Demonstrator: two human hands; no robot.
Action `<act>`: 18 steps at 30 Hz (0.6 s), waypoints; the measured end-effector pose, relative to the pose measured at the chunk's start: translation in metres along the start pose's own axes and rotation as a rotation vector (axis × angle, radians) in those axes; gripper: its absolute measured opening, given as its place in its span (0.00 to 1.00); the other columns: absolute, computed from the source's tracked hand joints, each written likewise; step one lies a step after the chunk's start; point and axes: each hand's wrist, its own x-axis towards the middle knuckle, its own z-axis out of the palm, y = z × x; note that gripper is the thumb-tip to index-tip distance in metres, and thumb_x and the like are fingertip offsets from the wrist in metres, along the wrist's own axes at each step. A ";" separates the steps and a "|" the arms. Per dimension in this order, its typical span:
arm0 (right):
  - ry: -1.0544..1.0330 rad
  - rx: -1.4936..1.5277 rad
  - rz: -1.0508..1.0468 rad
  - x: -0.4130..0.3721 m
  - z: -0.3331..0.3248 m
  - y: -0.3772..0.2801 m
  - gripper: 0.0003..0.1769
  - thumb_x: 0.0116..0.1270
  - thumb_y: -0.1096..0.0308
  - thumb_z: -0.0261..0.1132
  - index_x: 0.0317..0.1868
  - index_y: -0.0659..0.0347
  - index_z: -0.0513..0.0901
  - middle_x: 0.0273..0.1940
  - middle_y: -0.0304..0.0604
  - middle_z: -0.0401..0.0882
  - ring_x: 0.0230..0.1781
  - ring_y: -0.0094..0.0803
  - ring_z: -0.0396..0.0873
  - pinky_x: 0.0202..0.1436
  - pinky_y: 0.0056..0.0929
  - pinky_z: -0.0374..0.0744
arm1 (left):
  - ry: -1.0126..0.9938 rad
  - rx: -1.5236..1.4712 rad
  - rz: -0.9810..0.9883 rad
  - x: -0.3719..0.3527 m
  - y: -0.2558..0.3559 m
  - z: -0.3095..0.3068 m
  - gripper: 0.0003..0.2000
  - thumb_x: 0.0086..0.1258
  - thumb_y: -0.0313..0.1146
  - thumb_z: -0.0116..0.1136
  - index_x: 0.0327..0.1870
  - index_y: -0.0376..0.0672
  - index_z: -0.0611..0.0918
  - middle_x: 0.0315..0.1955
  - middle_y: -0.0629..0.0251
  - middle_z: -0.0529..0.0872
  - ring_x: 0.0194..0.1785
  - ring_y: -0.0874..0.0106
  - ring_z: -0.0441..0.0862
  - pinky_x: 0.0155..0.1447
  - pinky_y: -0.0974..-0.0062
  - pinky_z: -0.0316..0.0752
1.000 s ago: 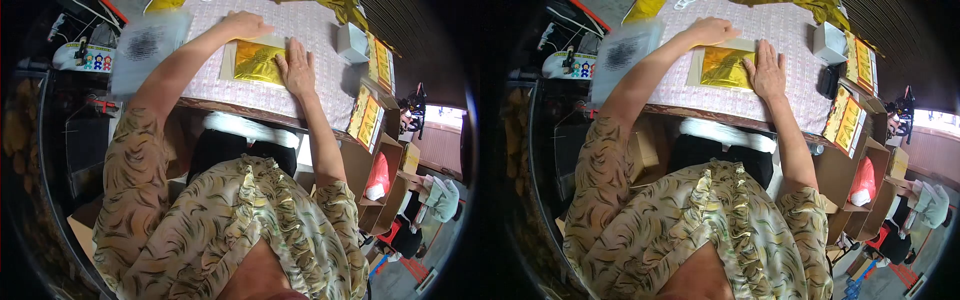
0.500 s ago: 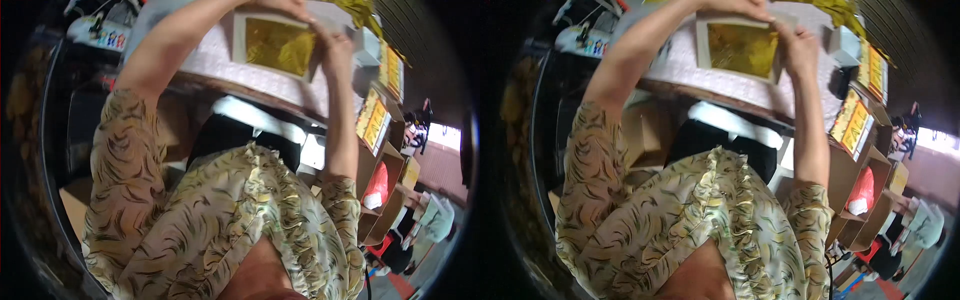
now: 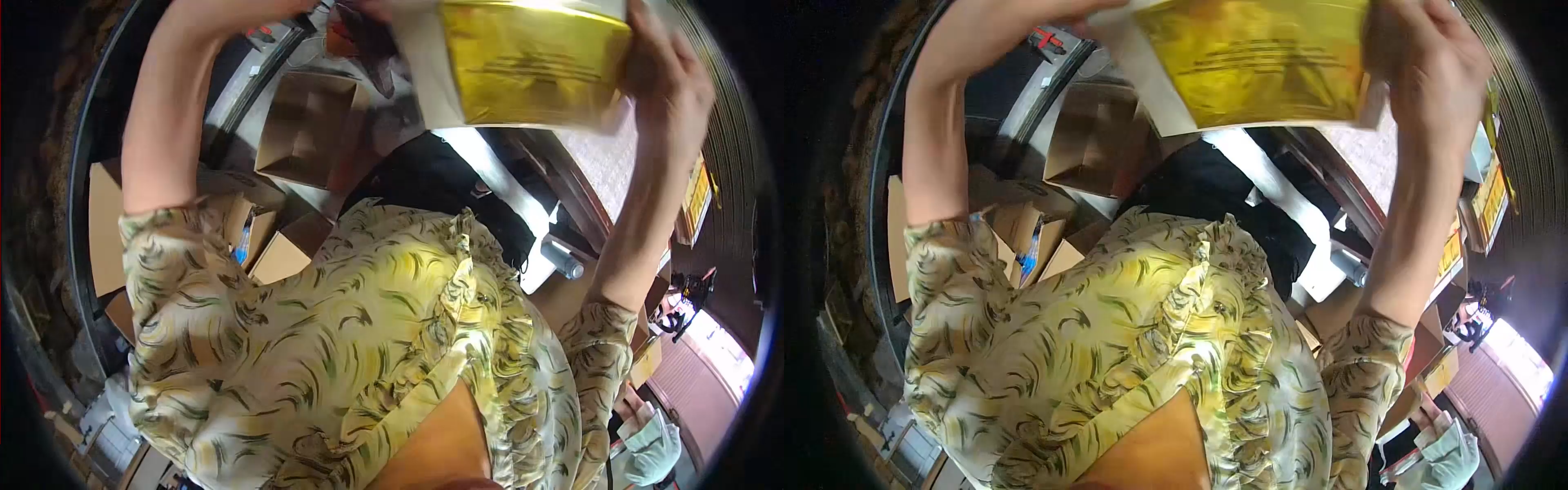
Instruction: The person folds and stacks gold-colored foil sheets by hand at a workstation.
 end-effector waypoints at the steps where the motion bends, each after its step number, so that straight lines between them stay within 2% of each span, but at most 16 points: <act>1: 0.015 0.145 0.086 -0.008 0.049 -0.028 0.09 0.70 0.66 0.66 0.40 0.63 0.87 0.31 0.43 0.87 0.29 0.34 0.86 0.29 0.29 0.81 | 0.072 -0.082 -0.020 -0.017 -0.003 0.008 0.12 0.75 0.38 0.60 0.33 0.44 0.88 0.23 0.66 0.85 0.23 0.79 0.79 0.29 0.83 0.74; 2: -0.040 0.015 0.121 -0.006 0.061 -0.033 0.11 0.70 0.63 0.68 0.40 0.63 0.88 0.31 0.44 0.87 0.27 0.29 0.85 0.29 0.29 0.82 | 0.072 -0.150 -0.023 -0.024 -0.016 0.014 0.11 0.74 0.41 0.62 0.35 0.47 0.89 0.23 0.66 0.87 0.24 0.78 0.82 0.32 0.83 0.78; 3: -0.147 0.062 0.029 0.001 0.067 -0.015 0.12 0.69 0.61 0.69 0.37 0.62 0.89 0.26 0.39 0.85 0.21 0.22 0.79 0.23 0.24 0.75 | 0.079 -0.182 -0.147 -0.049 -0.063 0.031 0.15 0.75 0.42 0.62 0.53 0.41 0.85 0.38 0.70 0.86 0.43 0.81 0.83 0.49 0.80 0.79; 4: -0.217 -0.001 0.205 0.003 0.071 -0.022 0.12 0.69 0.60 0.71 0.35 0.60 0.89 0.23 0.33 0.81 0.17 0.16 0.70 0.19 0.21 0.65 | 0.080 -0.318 -0.161 -0.059 -0.071 0.037 0.16 0.76 0.40 0.60 0.58 0.42 0.83 0.41 0.71 0.86 0.46 0.79 0.83 0.51 0.78 0.81; 5: -0.260 0.039 0.199 0.003 0.081 -0.009 0.12 0.70 0.60 0.70 0.34 0.60 0.89 0.20 0.29 0.77 0.15 0.17 0.64 0.19 0.21 0.58 | 0.078 -0.455 -0.179 -0.069 -0.076 0.041 0.17 0.77 0.38 0.58 0.62 0.42 0.81 0.43 0.71 0.86 0.48 0.78 0.83 0.54 0.76 0.82; 6: -0.381 0.040 0.159 0.009 0.086 0.009 0.12 0.70 0.61 0.70 0.35 0.61 0.89 0.20 0.30 0.78 0.15 0.17 0.66 0.19 0.20 0.61 | 0.058 -0.489 -0.232 -0.084 -0.087 0.044 0.16 0.77 0.32 0.57 0.63 0.41 0.80 0.45 0.71 0.85 0.46 0.82 0.81 0.53 0.80 0.80; 7: -0.504 0.045 0.128 0.012 0.090 0.022 0.12 0.71 0.61 0.69 0.37 0.62 0.89 0.21 0.31 0.79 0.16 0.18 0.68 0.20 0.19 0.64 | 0.067 -0.486 -0.242 -0.099 -0.096 0.050 0.16 0.77 0.32 0.57 0.63 0.41 0.80 0.45 0.71 0.85 0.46 0.82 0.81 0.53 0.80 0.80; 9: -0.401 0.174 0.161 0.010 0.093 0.041 0.13 0.71 0.60 0.69 0.40 0.63 0.89 0.26 0.34 0.86 0.22 0.21 0.80 0.31 0.16 0.79 | 0.111 -0.687 -0.402 -0.130 -0.112 0.064 0.17 0.77 0.34 0.58 0.63 0.38 0.80 0.45 0.70 0.85 0.47 0.81 0.81 0.54 0.78 0.81; 10: -0.626 0.075 0.056 0.025 0.066 0.056 0.18 0.76 0.67 0.58 0.58 0.70 0.82 0.50 0.50 0.87 0.50 0.33 0.86 0.61 0.29 0.81 | 0.120 -0.684 -0.417 -0.145 -0.123 0.073 0.17 0.77 0.34 0.58 0.63 0.38 0.80 0.45 0.70 0.85 0.47 0.81 0.81 0.54 0.78 0.81; 11: -0.523 -0.094 0.079 0.015 0.066 0.043 0.19 0.78 0.66 0.55 0.59 0.69 0.82 0.49 0.50 0.88 0.53 0.34 0.86 0.65 0.31 0.79 | 0.248 -0.761 -0.508 -0.161 -0.133 0.087 0.17 0.77 0.33 0.58 0.62 0.37 0.79 0.45 0.70 0.85 0.48 0.80 0.82 0.55 0.76 0.81; 13: -0.522 -0.119 0.128 0.013 0.038 0.059 0.19 0.77 0.64 0.57 0.58 0.70 0.82 0.47 0.48 0.88 0.50 0.33 0.86 0.62 0.30 0.80 | 0.491 -0.876 -0.688 -0.192 -0.162 0.121 0.16 0.77 0.33 0.57 0.60 0.35 0.79 0.48 0.67 0.85 0.52 0.76 0.82 0.57 0.73 0.81; 15: -0.472 -0.278 0.212 -0.005 0.016 0.057 0.18 0.78 0.63 0.59 0.56 0.69 0.84 0.43 0.48 0.88 0.45 0.29 0.87 0.56 0.30 0.83 | 0.713 -1.046 -0.701 -0.211 -0.175 0.162 0.14 0.78 0.32 0.56 0.59 0.35 0.80 0.50 0.66 0.85 0.54 0.74 0.82 0.60 0.69 0.80; 17: -0.470 -0.277 0.340 -0.024 -0.008 0.065 0.20 0.77 0.60 0.59 0.57 0.68 0.84 0.43 0.45 0.88 0.44 0.27 0.85 0.55 0.29 0.82 | 0.818 -1.209 -0.732 -0.227 -0.207 0.212 0.14 0.78 0.31 0.55 0.60 0.36 0.79 0.51 0.64 0.85 0.54 0.72 0.83 0.62 0.68 0.79; 18: -0.464 -0.259 0.354 -0.033 -0.024 0.072 0.20 0.78 0.60 0.59 0.57 0.68 0.84 0.43 0.44 0.88 0.43 0.27 0.85 0.55 0.29 0.82 | 0.880 -1.284 -0.684 -0.227 -0.211 0.234 0.14 0.78 0.31 0.55 0.59 0.37 0.80 0.52 0.64 0.85 0.53 0.72 0.83 0.62 0.66 0.79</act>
